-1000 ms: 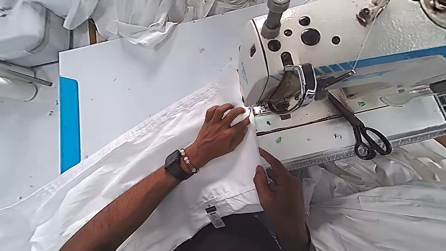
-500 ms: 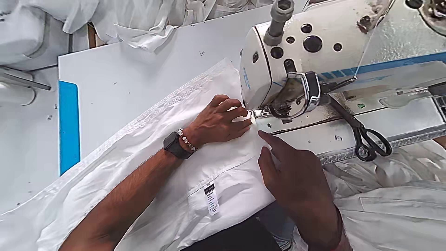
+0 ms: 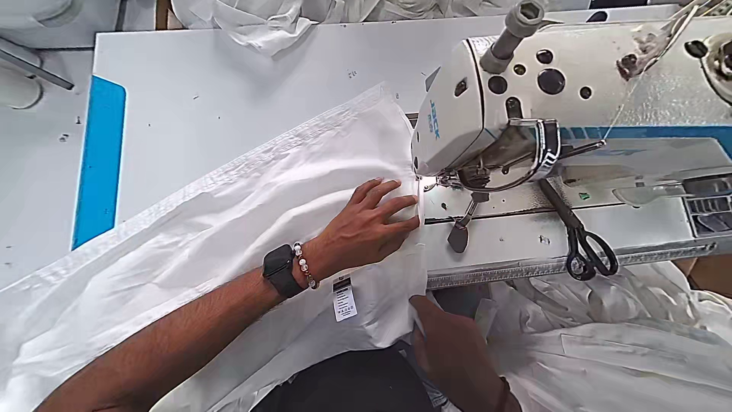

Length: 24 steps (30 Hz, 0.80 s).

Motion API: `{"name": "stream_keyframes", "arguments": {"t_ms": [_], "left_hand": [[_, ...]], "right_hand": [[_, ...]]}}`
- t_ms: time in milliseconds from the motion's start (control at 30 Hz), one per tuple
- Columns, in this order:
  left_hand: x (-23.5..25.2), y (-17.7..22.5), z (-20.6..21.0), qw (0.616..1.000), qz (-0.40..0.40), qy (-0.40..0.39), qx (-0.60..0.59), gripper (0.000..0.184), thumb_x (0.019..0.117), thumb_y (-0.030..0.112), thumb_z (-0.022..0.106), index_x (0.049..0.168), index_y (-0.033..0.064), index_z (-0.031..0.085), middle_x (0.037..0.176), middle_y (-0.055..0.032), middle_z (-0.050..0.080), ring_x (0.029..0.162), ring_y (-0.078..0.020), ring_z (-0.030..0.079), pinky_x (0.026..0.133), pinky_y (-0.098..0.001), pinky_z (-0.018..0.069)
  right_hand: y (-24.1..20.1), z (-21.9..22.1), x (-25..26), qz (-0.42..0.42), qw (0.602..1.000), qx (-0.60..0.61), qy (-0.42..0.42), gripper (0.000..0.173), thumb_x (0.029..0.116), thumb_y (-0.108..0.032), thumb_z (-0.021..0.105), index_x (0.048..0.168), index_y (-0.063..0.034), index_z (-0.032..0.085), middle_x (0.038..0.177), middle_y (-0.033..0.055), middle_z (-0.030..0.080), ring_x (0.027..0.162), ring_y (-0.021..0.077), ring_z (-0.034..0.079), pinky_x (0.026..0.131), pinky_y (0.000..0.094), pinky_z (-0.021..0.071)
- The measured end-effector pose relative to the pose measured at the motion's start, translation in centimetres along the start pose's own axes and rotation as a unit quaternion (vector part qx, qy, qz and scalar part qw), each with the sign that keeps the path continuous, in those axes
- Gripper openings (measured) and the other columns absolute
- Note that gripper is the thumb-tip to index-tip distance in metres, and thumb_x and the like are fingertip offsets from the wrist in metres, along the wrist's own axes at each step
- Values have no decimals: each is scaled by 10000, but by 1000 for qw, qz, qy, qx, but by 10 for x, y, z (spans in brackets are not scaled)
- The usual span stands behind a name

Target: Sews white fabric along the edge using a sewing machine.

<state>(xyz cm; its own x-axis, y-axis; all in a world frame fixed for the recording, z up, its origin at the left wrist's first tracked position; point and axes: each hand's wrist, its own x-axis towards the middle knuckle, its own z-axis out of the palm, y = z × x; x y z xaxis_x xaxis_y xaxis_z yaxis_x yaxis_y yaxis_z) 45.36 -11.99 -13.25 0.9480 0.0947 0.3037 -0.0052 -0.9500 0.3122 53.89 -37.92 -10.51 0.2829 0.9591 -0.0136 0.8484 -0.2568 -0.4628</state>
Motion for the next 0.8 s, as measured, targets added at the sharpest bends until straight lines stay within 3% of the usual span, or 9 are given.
{"name": "stream_keyframes", "arguments": {"t_ms": [100,167,200,267,333,400,533,700,800], "left_hand": [[-1,1,-2,1000,4,4,-11,316,1032,310,527,1265,302,741,1458,-26,606,1468,-349,408,1223,-588,284],[-2,1,-4,1000,4,-4,-19,326,1031,306,527,1287,331,727,1463,-28,600,1474,-359,396,1223,-599,279],[-2,1,-6,1000,6,-10,-23,327,1030,303,523,1283,337,729,1461,-28,602,1473,-364,395,1221,-603,278],[1,0,-9,1000,9,-13,-23,318,1031,298,514,1245,321,748,1422,-29,632,1448,-369,427,1203,-604,297],[6,1,-9,1000,4,7,-14,294,1028,274,513,1163,257,774,1338,-32,684,1398,-347,494,1177,-581,340],[8,0,-6,999,-13,34,-1,281,1027,253,511,1133,190,763,1293,-36,700,1360,-296,537,1157,-536,374],[12,-2,-3,998,-47,39,22,318,1034,258,493,1227,154,724,1341,-41,665,1331,-237,553,1118,-479,401],[15,-3,-2,995,-81,3,61,435,1044,381,440,1427,284,623,1498,-15,547,1387,-247,462,1137,-478,326],[15,-3,2,992,-95,2,82,471,1039,432,424,1468,315,581,1527,-2,520,1403,-246,435,1147,-474,294]], "right_hand": [[-16,18,-4,-43,986,-33,-155,221,826,-159,655,1044,-151,690,705,15,634,509,198,623,395,389,487],[-10,6,11,-51,977,61,-198,148,909,-272,660,1005,-193,741,803,-5,705,684,180,701,530,425,562],[-7,0,24,-26,984,112,-133,173,950,-278,620,982,-188,765,822,-22,720,712,134,704,578,393,585],[-2,-7,56,38,988,113,94,230,987,-198,565,1028,-94,766,821,15,707,651,99,664,546,304,568],[9,-10,84,110,973,56,194,242,1020,-171,544,1118,-75,743,904,48,717,702,115,677,604,299,584],[13,-6,100,174,966,37,187,236,1028,-276,579,1093,-143,763,849,3,721,653,115,657,583,334,556],[1,5,106,212,962,1,174,266,985,-404,637,1072,-186,763,740,-59,685,593,100,621,515,339,501],[1,2,109,204,964,-21,170,233,933,-291,650,1099,-170,761,708,-51,675,599,120,628,513,363,494],[5,5,107,149,968,-55,192,266,938,-216,619,1137,-153,783,738,-10,670,622,145,631,505,337,493]]}}
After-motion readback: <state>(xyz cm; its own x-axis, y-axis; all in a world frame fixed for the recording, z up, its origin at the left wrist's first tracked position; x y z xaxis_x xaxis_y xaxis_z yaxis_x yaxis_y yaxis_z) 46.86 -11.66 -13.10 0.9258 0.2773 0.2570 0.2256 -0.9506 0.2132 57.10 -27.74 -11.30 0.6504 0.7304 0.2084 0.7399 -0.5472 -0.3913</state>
